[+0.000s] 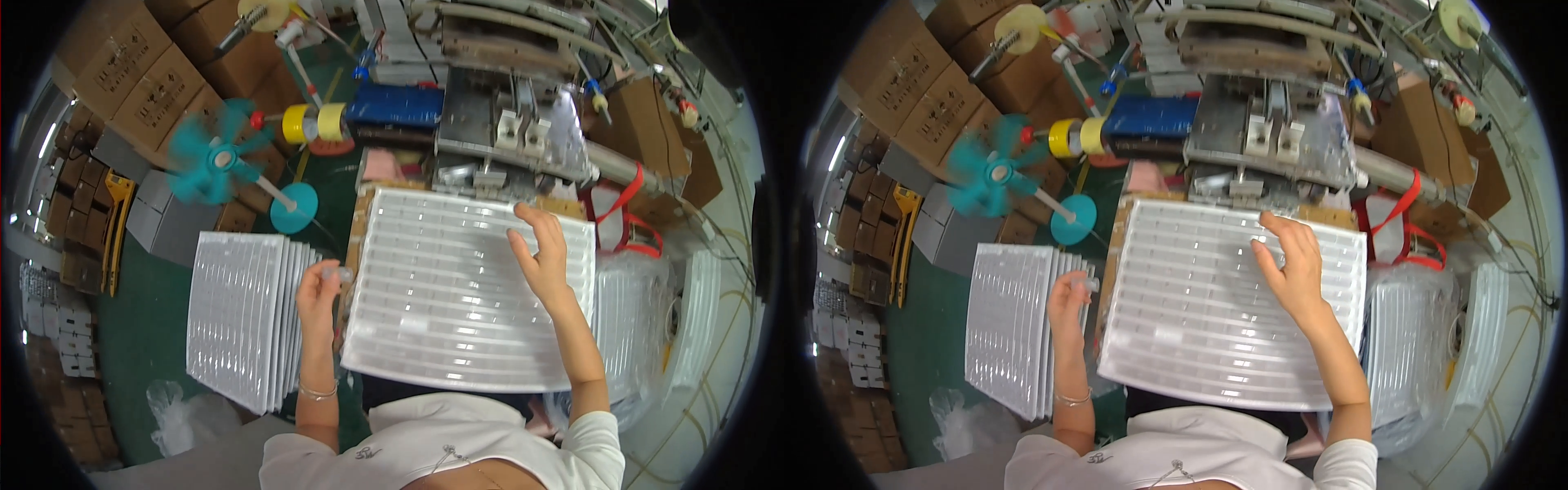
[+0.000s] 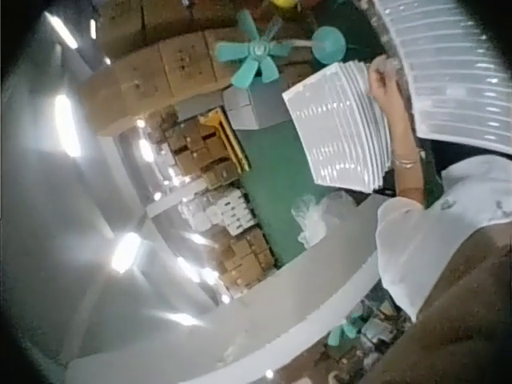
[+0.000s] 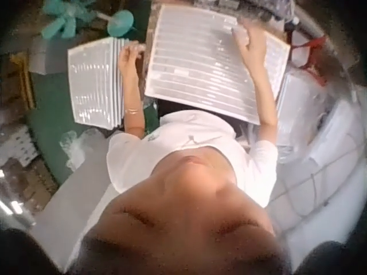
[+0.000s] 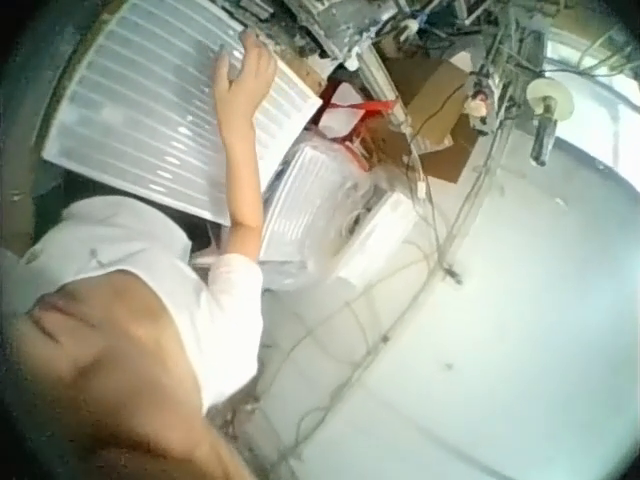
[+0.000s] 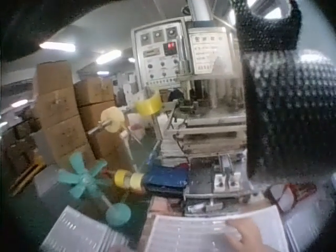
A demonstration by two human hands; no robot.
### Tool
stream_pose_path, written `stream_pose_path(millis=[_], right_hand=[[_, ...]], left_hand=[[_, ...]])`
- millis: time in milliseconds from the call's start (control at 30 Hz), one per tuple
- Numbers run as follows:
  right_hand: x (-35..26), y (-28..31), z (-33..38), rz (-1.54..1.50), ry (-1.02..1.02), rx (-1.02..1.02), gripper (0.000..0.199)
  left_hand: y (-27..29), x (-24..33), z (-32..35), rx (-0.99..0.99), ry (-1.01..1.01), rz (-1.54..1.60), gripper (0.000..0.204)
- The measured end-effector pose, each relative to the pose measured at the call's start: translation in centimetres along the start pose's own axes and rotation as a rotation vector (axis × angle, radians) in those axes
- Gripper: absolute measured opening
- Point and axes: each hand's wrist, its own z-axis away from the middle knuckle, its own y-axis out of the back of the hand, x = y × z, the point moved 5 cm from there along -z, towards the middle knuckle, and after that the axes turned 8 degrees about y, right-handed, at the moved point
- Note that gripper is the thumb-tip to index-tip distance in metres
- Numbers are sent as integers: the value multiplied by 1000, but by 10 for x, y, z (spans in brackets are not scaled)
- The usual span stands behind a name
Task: The recorder is assembling LED light strips into a plastic frame or tray at a manufacturing workstation.
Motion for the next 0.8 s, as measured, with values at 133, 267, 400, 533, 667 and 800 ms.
stream_pose_path(millis=[133,267,400,533,667,800], right_hand=[[-49,-30,15,-146,42,-280,29],[-79,-64,49,-224,179,-532,24],[-109,-85,76,20,429,-626,19],[-106,-103,108,244,474,-811,17],[-97,-98,109,180,445,-843,16],[-75,-71,77,-294,215,-752,22]], left_hand=[[11,5,5,-18,49,220,21],[-1,8,14,-143,133,487,17],[-21,19,20,-294,103,435,12],[-37,19,21,-340,-47,147,18],[-59,13,8,-227,-380,-440,21],[-115,42,1,-268,-564,-682,25]])
